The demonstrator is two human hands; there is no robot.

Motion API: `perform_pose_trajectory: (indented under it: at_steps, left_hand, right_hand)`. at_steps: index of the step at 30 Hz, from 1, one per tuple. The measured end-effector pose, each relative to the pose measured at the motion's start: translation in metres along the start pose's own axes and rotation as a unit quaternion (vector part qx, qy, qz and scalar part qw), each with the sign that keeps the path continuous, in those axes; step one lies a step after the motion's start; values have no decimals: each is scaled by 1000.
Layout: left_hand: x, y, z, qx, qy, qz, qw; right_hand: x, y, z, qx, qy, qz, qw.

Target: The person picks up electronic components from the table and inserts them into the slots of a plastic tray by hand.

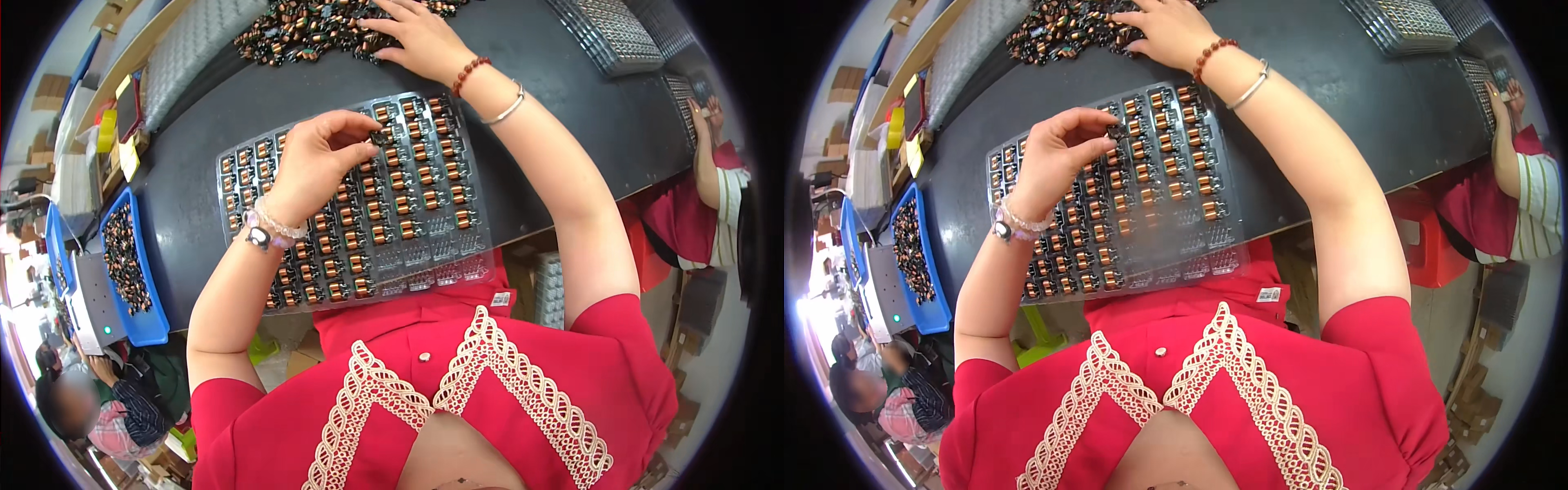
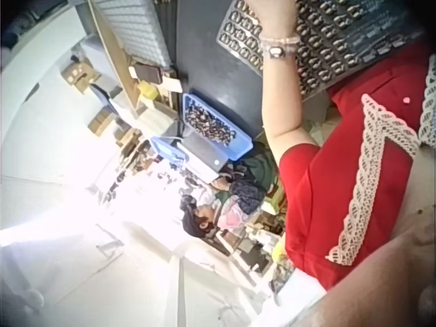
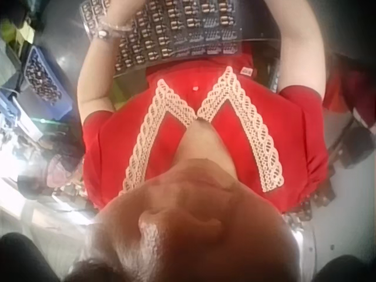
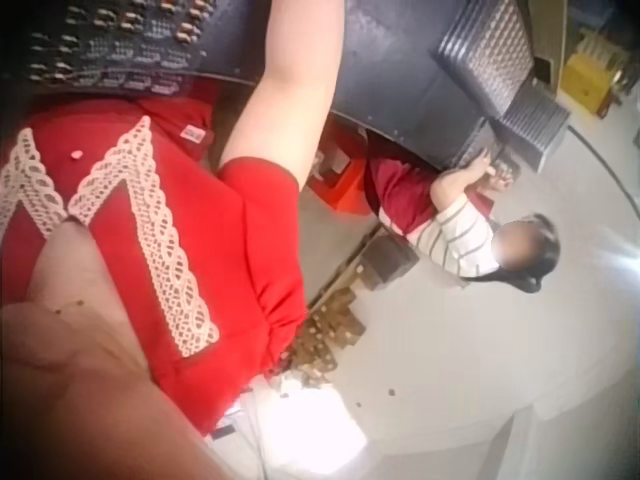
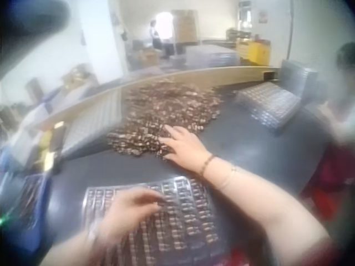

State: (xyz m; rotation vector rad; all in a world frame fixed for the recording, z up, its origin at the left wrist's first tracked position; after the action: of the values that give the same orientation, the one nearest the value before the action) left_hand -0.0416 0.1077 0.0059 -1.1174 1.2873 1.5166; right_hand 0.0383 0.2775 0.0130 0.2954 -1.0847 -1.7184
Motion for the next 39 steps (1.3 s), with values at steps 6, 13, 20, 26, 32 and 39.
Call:
perform_pose_trajectory:
  at_steps: [6, 13, 20, 26, 32, 39]
  left_hand:
    - [-8, -4, -22, 6, -66, 57, 996]
    - [-37, -63, -50, 108, -227, 231, 940]
    - [-40, -98, -65, 88, -326, 404, 850]
    - [-46, -114, -81, 112, -337, 484, 800]
    - [-46, -56, -8, 21, -251, 414, 875]
    - [15, -3, 97, 3, -158, 597, 787]
  right_hand:
    - [10, 5, -11, 20, 43, -15, 999]
    - [6, 27, -42, 79, 26, 66, 994]
    - [19, 68, -86, 58, -109, 184, 975]
    - [32, 80, -114, 76, -118, 294, 945]
    - [33, 75, -130, 143, -202, 298, 922]
    - [40, 74, -135, 123, -108, 271, 949]
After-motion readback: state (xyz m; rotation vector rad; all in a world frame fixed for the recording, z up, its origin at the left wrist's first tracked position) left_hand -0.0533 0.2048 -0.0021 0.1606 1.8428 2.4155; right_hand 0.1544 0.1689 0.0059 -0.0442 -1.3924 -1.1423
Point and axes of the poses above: each hand's wrist, its own z-axis towards the middle knuckle, its own y-axis out of the back of the hand, x = y × z, the point moved 6 cm from there along z, towards the middle knuckle, and after that the axes turned 13 degrees about -y, right-handed, at the moved point
